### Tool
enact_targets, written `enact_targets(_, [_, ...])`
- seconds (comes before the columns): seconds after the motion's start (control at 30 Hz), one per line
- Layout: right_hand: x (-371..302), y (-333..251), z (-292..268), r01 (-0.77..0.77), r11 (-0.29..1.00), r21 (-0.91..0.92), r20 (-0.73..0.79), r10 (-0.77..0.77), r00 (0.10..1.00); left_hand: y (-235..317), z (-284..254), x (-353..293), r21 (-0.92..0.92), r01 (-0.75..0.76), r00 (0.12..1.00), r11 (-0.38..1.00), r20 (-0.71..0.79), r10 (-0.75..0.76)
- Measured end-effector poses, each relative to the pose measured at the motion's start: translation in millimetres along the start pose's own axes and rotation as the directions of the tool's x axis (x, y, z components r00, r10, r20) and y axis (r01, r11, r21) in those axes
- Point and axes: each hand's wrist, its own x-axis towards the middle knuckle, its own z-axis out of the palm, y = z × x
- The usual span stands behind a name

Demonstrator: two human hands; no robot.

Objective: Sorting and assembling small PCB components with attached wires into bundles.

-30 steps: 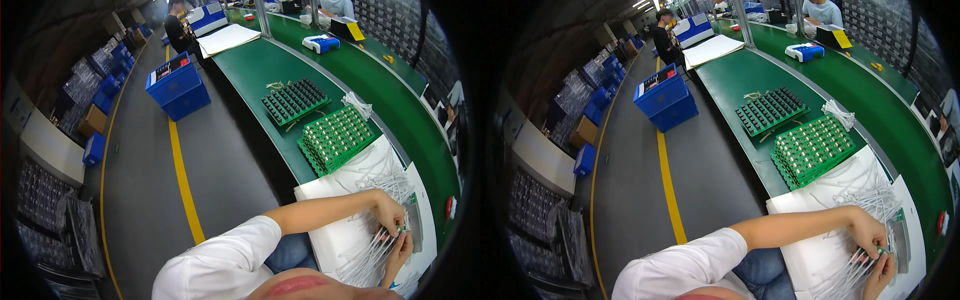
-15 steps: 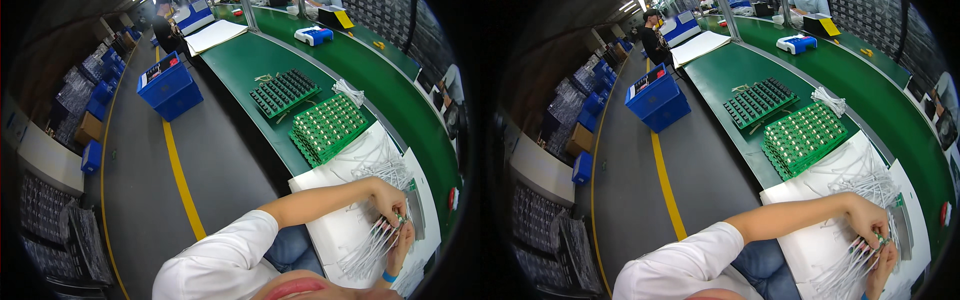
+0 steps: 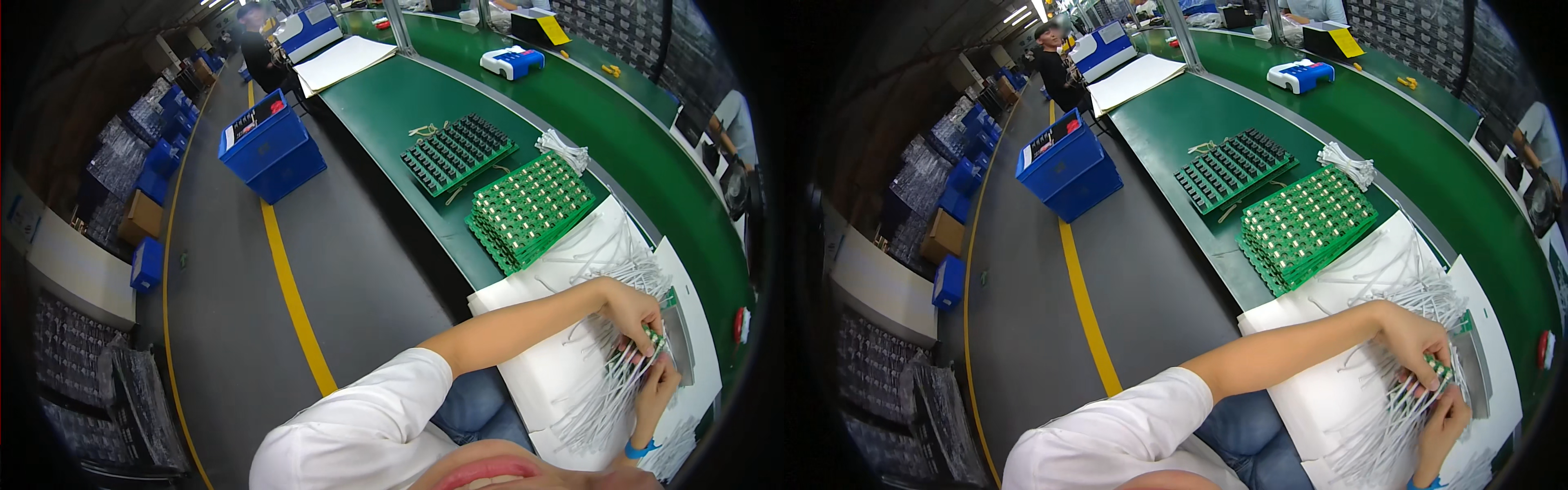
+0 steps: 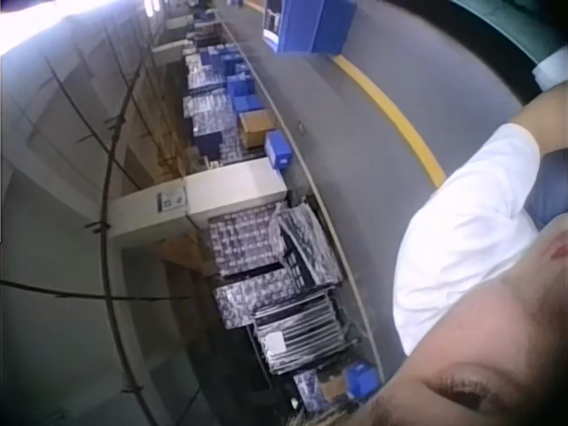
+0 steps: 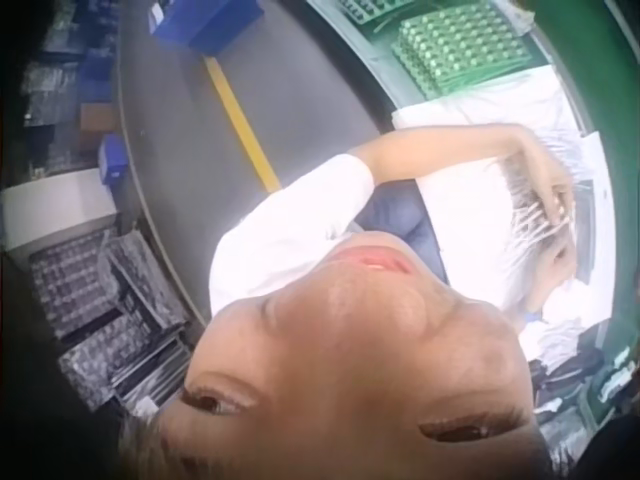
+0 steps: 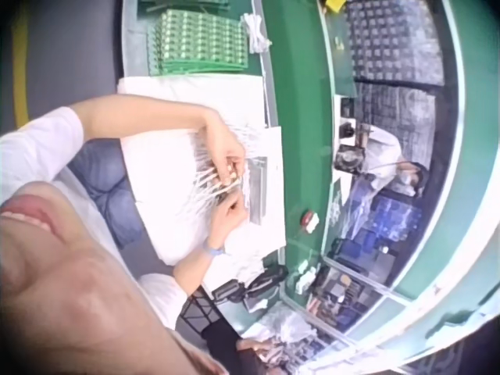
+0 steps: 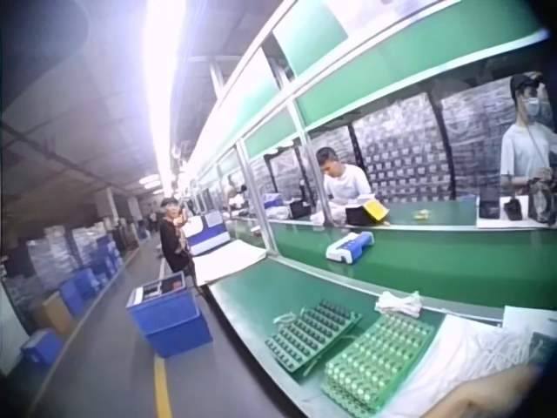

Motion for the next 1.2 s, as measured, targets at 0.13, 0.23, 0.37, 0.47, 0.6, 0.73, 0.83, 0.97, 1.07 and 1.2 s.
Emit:
enact_targets(0.13, [-12,5,7,-0.132,0.955,0.267,-0.12,0.169,0.978,0,8,4,-0.048,-0.13,0.991,0.99,-0.007,0.13])
enact_targets(0.23, [-10,-14,4,0.184,0.982,0.032,-0.208,-0.173,0.963,2,10,5,0.041,-0.109,0.994,0.993,-0.003,0.109])
enact_targets(0.37, [-2,-45,13,0.128,0.973,0.192,-0.183,-0.093,0.979,-8,5,6,0.147,-0.103,0.992,0.984,-0.051,0.112])
enact_targets(0.47, [-2,-39,10,0.091,0.981,0.172,-0.099,-0.075,0.992,-9,10,7,0.155,-0.077,0.993,0.985,-0.08,0.09])
enact_targets(0.6, [-5,-40,12,0.037,0.957,0.288,-0.09,-0.011,0.996,-3,10,10,0.192,-0.075,0.995,0.978,-0.046,0.086])
enact_targets(0.73, [-1,-47,12,-0.025,0.907,0.421,-0.131,0.088,0.987,-2,4,6,0.268,-0.137,0.989,0.954,-0.01,0.145])
enact_targets(0.83, [-8,-36,7,-0.073,0.905,0.418,-0.048,0.102,0.994,-15,4,12,0.178,0.037,0.996,0.983,-0.087,-0.021])
enact_targets(0.97, [3,-39,13,-0.12,0.843,0.524,-0.026,0.156,0.987,-2,13,5,0.232,-0.105,0.97,0.967,-0.19,0.151])
enact_targets(1.07, [4,-41,12,-0.07,0.846,0.528,-0.067,0.124,0.99,-3,20,9,0.299,-0.122,0.966,0.946,-0.184,0.183])
enact_targets(1.2, [-1,-20,13,0.02,0.901,0.433,-0.13,0.041,0.991,-7,23,16,0.283,-0.123,0.984,0.951,-0.09,0.154])
